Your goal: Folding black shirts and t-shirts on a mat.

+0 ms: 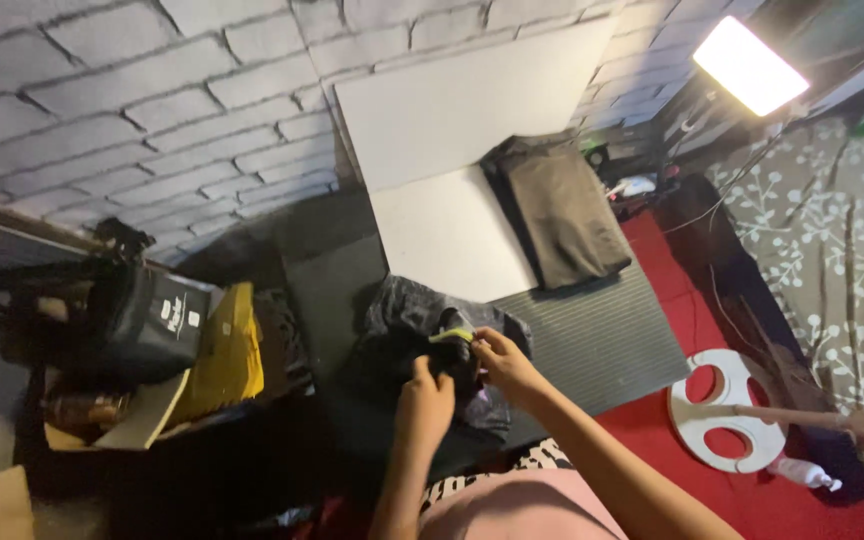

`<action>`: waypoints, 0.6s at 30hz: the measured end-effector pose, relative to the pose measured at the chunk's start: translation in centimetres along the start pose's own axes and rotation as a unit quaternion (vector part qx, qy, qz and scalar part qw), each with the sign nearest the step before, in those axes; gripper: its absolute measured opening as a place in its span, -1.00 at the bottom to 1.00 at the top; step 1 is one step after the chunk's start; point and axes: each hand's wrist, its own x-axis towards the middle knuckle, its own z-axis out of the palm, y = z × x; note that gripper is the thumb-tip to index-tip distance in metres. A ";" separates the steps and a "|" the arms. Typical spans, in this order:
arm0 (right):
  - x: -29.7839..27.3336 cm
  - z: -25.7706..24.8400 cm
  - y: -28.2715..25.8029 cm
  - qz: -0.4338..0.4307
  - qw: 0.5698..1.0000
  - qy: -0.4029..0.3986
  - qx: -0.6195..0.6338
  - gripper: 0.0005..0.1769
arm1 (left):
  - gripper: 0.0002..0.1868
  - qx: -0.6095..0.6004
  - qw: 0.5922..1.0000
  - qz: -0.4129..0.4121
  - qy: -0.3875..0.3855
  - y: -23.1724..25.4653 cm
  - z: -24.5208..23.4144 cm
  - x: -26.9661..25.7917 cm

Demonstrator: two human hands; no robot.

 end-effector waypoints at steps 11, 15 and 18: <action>-9.4 3.4 -11.5 -0.105 0.950 -0.025 -0.292 -0.51 | -0.47 0.036 0.998 0.045 -0.004 3.4 -4.8 2.5; -11.5 1.6 -12.8 -0.081 0.930 0.039 -0.356 -0.43 | -0.64 -0.068 0.961 0.235 0.132 0.8 -2.7 5.1; -12.6 -0.4 -12.9 -0.162 0.917 0.116 -0.346 -0.45 | -0.78 -0.110 0.909 0.330 0.228 4.7 -6.2 3.5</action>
